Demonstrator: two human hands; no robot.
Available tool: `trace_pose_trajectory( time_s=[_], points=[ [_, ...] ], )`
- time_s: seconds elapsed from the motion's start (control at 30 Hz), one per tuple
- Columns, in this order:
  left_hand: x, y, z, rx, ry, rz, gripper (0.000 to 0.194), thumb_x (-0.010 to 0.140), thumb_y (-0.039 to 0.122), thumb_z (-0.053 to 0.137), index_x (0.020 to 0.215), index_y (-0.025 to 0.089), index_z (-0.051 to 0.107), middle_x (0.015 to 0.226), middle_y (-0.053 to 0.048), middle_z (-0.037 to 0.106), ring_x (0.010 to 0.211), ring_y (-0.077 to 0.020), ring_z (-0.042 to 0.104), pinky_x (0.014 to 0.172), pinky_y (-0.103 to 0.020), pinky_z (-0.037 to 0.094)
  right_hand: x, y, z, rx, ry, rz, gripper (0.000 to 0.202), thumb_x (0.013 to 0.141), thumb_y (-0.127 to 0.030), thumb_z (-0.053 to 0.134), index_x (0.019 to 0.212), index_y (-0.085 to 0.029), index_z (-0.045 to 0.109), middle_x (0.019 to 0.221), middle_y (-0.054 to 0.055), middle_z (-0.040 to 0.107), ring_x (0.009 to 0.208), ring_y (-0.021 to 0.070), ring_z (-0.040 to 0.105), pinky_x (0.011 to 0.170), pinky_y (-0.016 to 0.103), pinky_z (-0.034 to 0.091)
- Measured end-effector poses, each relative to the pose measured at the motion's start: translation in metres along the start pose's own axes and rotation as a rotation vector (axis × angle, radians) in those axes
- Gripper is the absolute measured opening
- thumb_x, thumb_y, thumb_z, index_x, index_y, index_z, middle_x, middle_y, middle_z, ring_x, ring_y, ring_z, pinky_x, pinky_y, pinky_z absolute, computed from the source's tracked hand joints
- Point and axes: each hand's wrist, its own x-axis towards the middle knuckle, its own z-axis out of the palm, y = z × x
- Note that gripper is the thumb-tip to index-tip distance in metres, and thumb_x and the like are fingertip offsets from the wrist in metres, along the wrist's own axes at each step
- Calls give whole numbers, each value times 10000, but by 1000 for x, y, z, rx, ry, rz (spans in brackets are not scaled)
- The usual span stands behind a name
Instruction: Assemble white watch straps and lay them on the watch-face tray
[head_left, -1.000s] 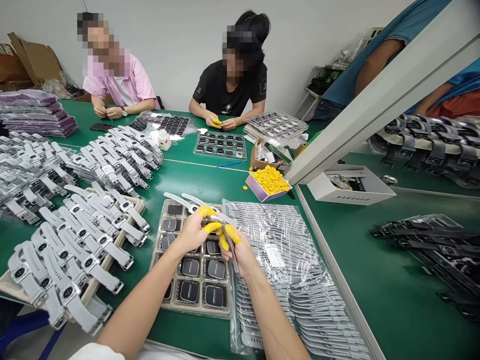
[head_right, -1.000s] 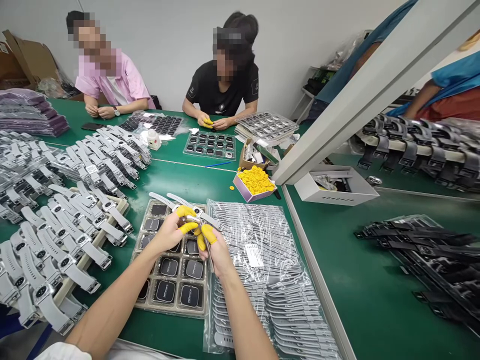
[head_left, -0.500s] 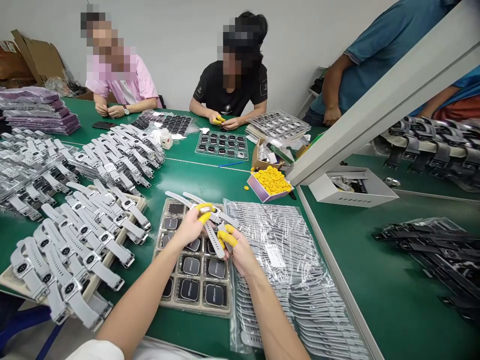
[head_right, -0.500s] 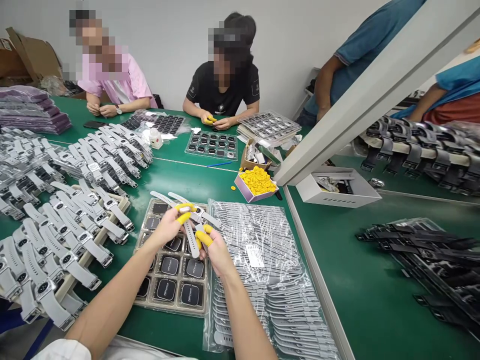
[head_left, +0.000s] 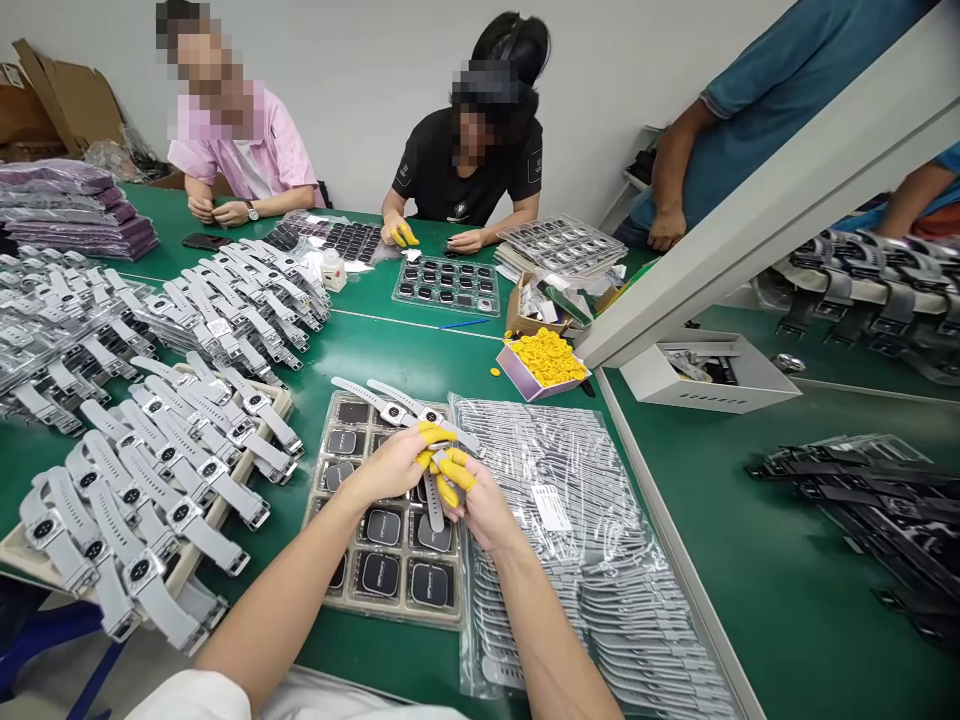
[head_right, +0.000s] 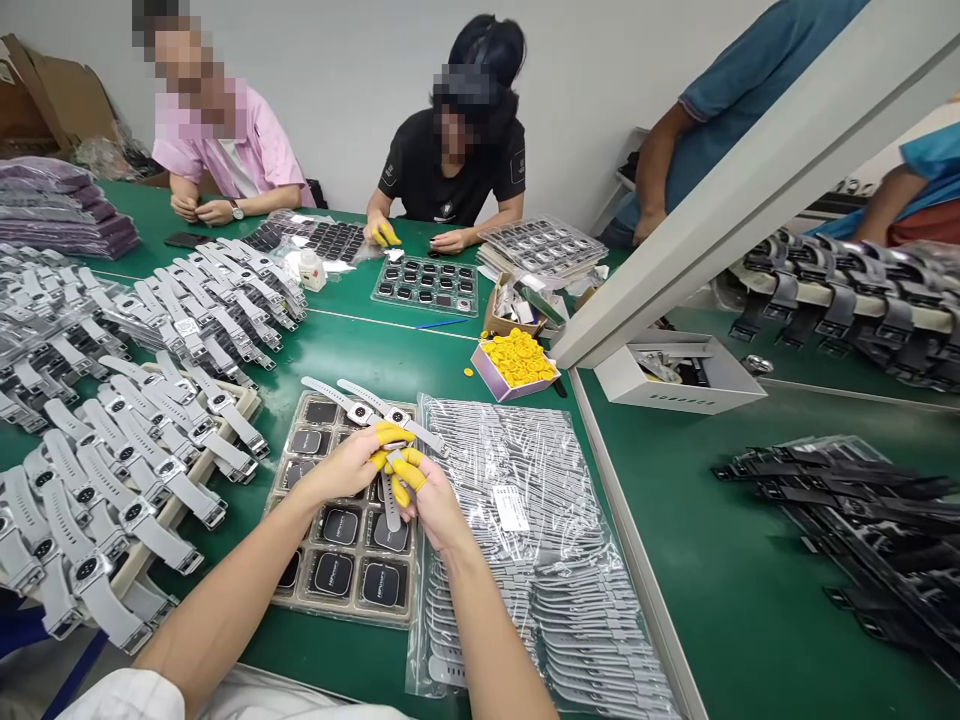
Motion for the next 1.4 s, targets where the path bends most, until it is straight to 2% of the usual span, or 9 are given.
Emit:
trace_pose_trajectory(
  time_s=[0.23,0.43,0.6,0.77,1.03,1.23,1.4],
  points=[
    [0,4,-1,-20,-18,13,651,776,-30,427,1325,234,656,1345,-78,684,1260,-233,628,1115,-436,502,0,-2,0,3,-26,7,320,839,-481,757,805,-219,576,440,-99,474,345,63,274,351,194,314],
    [1,2,2,-56,34,-63,430,929,80,461,1280,206,675,1250,-107,715,1179,-249,661,1066,-425,524,3,-4,1,87,39,17,327,801,-475,788,809,-216,589,439,-112,432,355,55,246,344,178,279],
    [-1,6,5,-25,7,-87,453,971,120,438,1380,210,611,1325,-119,651,1262,-245,607,1133,-429,477,4,-4,1,173,52,4,313,798,-452,787,785,-218,579,429,-118,397,356,55,230,339,178,269],
    [-1,16,-1,-65,-71,-141,415,1048,255,419,1435,231,569,1410,-109,602,1331,-250,564,1197,-449,427,3,-4,0,168,61,-30,329,819,-462,771,750,-219,560,422,-111,398,349,55,235,341,183,266],
    [-3,23,-1,286,-109,-63,390,951,212,506,1316,175,638,1239,-145,635,1167,-303,613,1067,-475,520,4,-5,-2,140,86,54,337,766,-429,780,677,-216,535,423,-100,409,336,38,204,320,177,192],
    [-1,23,-3,175,-109,-61,412,1019,194,370,1369,202,589,1284,-116,633,1175,-243,634,1065,-406,526,5,-5,-3,204,57,29,293,767,-419,772,720,-214,569,409,-122,346,337,44,178,317,177,188],
    [-3,27,2,336,-117,-67,385,941,179,483,1299,165,623,1204,-145,641,1120,-298,627,1020,-454,536,5,-3,-4,132,83,40,339,796,-451,751,693,-220,525,422,-112,384,334,37,189,316,171,197]
  ],
)
